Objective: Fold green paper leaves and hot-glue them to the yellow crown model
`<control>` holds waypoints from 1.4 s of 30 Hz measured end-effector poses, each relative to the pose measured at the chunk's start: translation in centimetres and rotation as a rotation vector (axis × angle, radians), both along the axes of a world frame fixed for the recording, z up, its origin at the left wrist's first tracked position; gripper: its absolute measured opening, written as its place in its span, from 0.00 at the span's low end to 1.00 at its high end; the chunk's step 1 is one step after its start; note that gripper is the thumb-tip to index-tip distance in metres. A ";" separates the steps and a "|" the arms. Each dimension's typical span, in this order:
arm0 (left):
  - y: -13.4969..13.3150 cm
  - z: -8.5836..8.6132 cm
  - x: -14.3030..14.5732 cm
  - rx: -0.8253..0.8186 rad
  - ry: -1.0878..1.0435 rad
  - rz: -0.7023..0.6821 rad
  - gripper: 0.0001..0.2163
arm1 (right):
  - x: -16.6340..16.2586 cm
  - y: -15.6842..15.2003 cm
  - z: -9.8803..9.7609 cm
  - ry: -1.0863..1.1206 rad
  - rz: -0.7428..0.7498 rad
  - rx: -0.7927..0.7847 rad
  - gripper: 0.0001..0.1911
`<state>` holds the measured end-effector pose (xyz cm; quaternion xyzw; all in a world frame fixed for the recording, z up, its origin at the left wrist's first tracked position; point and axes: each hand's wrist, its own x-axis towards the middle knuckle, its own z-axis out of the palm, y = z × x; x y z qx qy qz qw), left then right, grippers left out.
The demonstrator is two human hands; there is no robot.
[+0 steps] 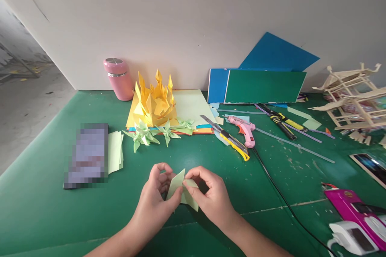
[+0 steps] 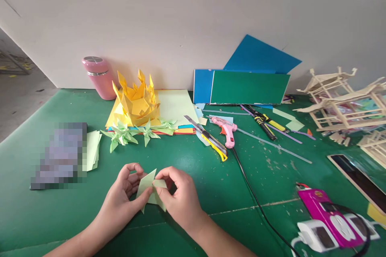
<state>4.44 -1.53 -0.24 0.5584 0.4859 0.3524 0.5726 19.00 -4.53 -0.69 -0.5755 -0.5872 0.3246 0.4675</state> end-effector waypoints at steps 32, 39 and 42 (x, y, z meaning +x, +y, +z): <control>1.3 0.5 -0.3 -0.118 -0.145 0.143 0.18 | 0.6 -0.6 0.0 -0.235 0.052 0.313 0.11; 1.0 0.7 -0.4 -0.127 -0.147 0.161 0.18 | 0.4 -0.1 -0.1 -0.356 -0.058 0.350 0.08; 0.9 0.7 -0.4 -0.144 -0.177 0.152 0.19 | 0.3 -0.1 -0.1 -0.356 -0.069 0.374 0.04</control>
